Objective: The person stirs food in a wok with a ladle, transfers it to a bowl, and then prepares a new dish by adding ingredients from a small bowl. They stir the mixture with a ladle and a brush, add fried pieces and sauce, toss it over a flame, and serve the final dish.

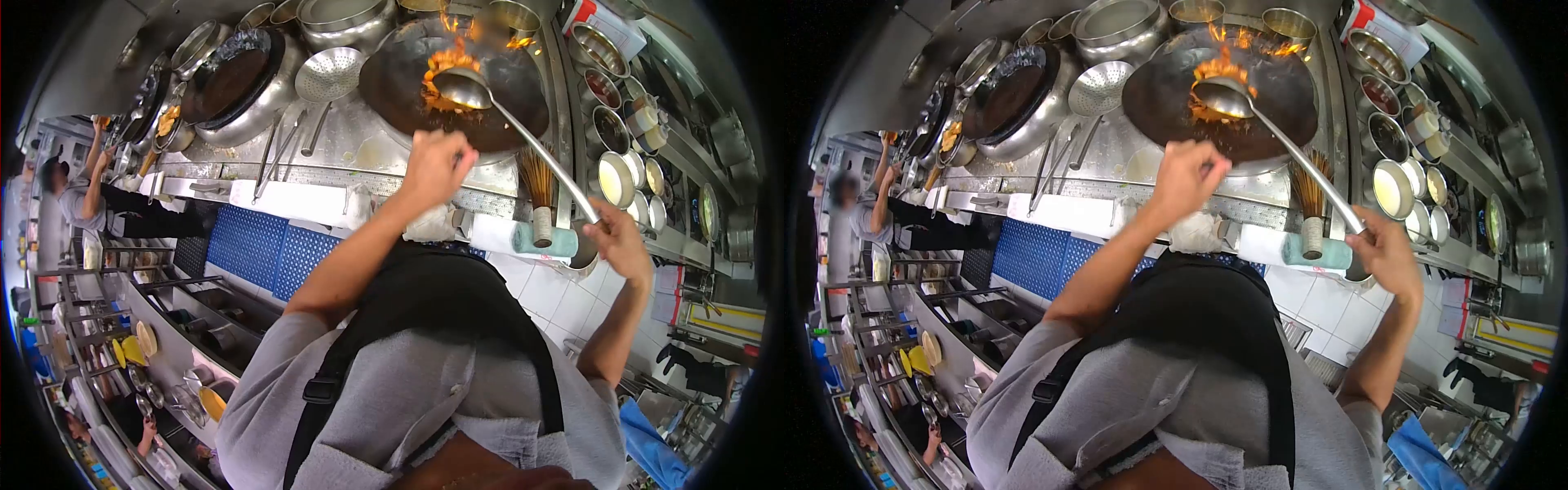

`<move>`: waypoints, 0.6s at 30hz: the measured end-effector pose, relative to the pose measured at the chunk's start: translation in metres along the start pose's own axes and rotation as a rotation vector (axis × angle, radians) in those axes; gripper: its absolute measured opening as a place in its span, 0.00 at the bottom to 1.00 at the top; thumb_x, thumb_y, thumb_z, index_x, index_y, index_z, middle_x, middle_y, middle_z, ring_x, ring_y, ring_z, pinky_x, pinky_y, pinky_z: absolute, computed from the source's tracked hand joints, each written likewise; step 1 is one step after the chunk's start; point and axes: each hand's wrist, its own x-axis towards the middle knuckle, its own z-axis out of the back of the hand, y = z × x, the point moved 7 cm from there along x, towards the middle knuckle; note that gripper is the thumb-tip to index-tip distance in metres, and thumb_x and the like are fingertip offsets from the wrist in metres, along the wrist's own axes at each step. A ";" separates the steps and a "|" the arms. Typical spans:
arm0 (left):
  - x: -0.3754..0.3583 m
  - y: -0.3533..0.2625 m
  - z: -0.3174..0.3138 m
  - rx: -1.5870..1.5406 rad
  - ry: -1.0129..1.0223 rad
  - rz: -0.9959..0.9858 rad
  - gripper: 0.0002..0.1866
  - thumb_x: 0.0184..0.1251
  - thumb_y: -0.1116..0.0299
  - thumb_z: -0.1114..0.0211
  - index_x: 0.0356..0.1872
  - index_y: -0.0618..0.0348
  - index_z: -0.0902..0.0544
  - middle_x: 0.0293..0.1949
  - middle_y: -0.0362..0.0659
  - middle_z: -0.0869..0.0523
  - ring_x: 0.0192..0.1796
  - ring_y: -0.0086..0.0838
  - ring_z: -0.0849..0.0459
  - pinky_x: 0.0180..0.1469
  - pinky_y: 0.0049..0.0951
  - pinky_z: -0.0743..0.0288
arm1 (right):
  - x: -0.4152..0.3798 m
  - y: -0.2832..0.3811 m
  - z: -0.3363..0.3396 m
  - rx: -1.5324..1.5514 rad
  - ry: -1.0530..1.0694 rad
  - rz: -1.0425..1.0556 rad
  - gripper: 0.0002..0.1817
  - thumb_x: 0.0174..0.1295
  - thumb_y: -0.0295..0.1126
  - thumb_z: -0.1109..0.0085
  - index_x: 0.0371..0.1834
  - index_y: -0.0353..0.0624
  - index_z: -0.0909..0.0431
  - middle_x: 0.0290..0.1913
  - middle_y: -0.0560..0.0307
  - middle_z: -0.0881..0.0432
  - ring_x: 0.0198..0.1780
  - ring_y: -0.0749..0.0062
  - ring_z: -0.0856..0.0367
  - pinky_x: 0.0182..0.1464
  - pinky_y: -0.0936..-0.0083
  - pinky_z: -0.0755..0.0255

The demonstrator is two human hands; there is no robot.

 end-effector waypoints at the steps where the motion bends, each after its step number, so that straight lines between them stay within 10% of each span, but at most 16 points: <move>1: 0.018 0.021 -0.011 -0.091 0.030 0.066 0.09 0.63 0.67 0.26 0.27 0.53 0.17 0.23 0.42 0.16 0.31 0.39 0.17 0.45 0.42 0.30 | 0.001 0.006 0.005 -0.071 0.031 0.001 0.23 0.65 0.22 0.34 0.65 0.36 0.21 0.28 0.63 0.21 0.21 0.82 0.32 0.25 0.77 0.35; 5: 0.011 0.068 -0.060 0.003 0.058 0.129 0.09 0.63 0.67 0.27 0.27 0.56 0.18 0.29 0.47 0.12 0.35 0.43 0.14 0.47 0.44 0.28 | 0.036 0.033 -0.013 -0.312 0.038 0.264 0.24 0.62 0.23 0.33 0.63 0.35 0.20 0.28 0.55 0.23 0.31 0.76 0.26 0.36 0.70 0.30; 12: -0.045 0.000 -0.003 -0.019 0.087 0.086 0.09 0.62 0.67 0.27 0.26 0.53 0.19 0.21 0.41 0.21 0.32 0.41 0.20 0.45 0.42 0.35 | 0.025 -0.040 -0.059 0.431 -0.107 0.022 0.24 0.72 0.26 0.38 0.70 0.39 0.24 0.28 0.66 0.23 0.22 0.87 0.30 0.23 0.83 0.37; 18: 0.016 0.075 -0.056 -0.061 0.071 0.145 0.08 0.64 0.68 0.26 0.30 0.59 0.17 0.27 0.48 0.13 0.31 0.43 0.15 0.41 0.42 0.24 | 0.070 -0.050 -0.094 0.692 -0.176 0.045 0.20 0.76 0.28 0.45 0.70 0.39 0.26 0.28 0.66 0.25 0.19 0.86 0.31 0.19 0.83 0.34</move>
